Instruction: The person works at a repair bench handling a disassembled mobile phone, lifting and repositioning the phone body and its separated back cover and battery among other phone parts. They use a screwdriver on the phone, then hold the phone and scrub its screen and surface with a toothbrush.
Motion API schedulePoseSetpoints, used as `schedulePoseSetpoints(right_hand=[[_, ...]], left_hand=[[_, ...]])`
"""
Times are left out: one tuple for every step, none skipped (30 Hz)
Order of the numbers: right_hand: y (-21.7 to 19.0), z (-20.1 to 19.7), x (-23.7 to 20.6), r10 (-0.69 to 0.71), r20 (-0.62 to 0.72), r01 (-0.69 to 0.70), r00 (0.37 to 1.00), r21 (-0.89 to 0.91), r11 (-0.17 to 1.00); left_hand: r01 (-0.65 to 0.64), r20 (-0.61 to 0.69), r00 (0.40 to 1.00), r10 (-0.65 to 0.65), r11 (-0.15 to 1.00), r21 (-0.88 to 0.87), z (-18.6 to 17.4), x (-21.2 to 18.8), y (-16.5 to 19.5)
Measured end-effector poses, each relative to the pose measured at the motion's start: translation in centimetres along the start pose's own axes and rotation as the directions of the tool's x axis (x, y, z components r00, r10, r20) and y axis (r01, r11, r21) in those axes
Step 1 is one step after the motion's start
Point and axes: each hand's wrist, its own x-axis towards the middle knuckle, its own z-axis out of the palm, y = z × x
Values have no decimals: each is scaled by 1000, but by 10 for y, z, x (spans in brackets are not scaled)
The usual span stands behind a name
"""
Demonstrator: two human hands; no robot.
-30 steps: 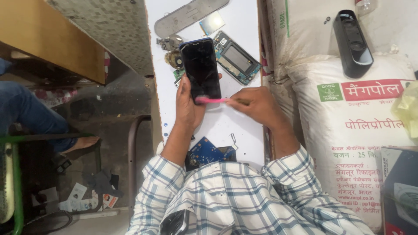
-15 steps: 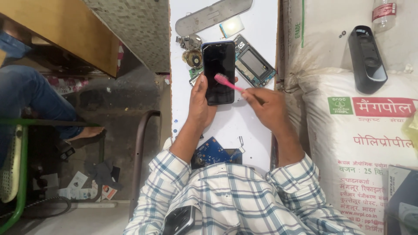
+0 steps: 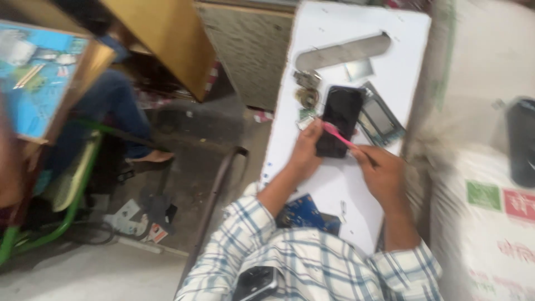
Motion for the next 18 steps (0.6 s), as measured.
schedulePoseSetpoints(right_hand=[[0, 1, 1, -56, -65, 55, 996, -14, 998], [1, 2, 1, -109, -131, 106, 985, -32, 994], [2, 3, 1, -13, -142, 10, 990, -22, 1000], [2, 3, 1, 88, -152, -91, 985, -16, 996], [3, 5, 1, 193, -162, -197, 968, -12, 980], [4, 6, 1, 156, -154, -160, 976, -10, 987], [6, 8, 0, 122, -148, -124, 981, -8, 992], [6, 10, 1, 88, -144, -90, 986, -6, 996], [7, 12, 0, 87, -141, -87, 986, 6, 996], [7, 14, 1, 87, -139, -85, 986, 17, 996], [7, 15, 1, 87, -138, -84, 987, 27, 996], [7, 16, 2, 80, -133, -77, 988, 30, 997], [6, 18, 2, 74, -126, -71, 989, 33, 997], [5, 18, 2, 71, -117, -67, 991, 35, 997], [4, 19, 1, 93, -96, -92, 991, 21, 996], [3, 19, 1, 116, -76, -116, 990, 5, 993], [2, 20, 0, 139, -59, -140, 989, -10, 990], [1, 20, 0, 115, -68, -116, 991, -2, 993]], left_hand=[[-9, 12, 1000, 9, 1000, -8, 0, 0, 1], [-27, 13, 1000, 27, 1000, 5, 0, -1, 2], [-40, 17, 999, 40, 999, 15, 1, -2, 3], [-48, 22, 999, 48, 999, 23, 3, -4, 4], [-53, 36, 998, 52, 998, 26, 3, -6, 6], [-53, 52, 997, 52, 998, 28, 5, -8, 8], [-50, 68, 997, 48, 998, 29, 6, -9, 9], [-58, 74, 996, 56, 998, 31, 7, -10, 10], [-64, 81, 995, 62, 997, 34, 8, -11, 12], [-69, 88, 994, 66, 997, 36, 9, -11, 13], [-76, 103, 992, 71, 996, 43, 10, -12, 13], [-82, 118, 990, 76, 995, 49, 10, -13, 14], [-90, 131, 988, 82, 994, 55, 11, -14, 15], [-87, 136, 988, 78, 994, 61, 11, -14, 15], [-84, 141, 987, 74, 994, 66, 12, -15, 15], [-81, 147, 987, 69, 994, 72, 12, -15, 16], [-83, 159, 985, 71, 994, 70, 12, -16, 16], [-86, 173, 982, 73, 994, 70, 12, -16, 17]])
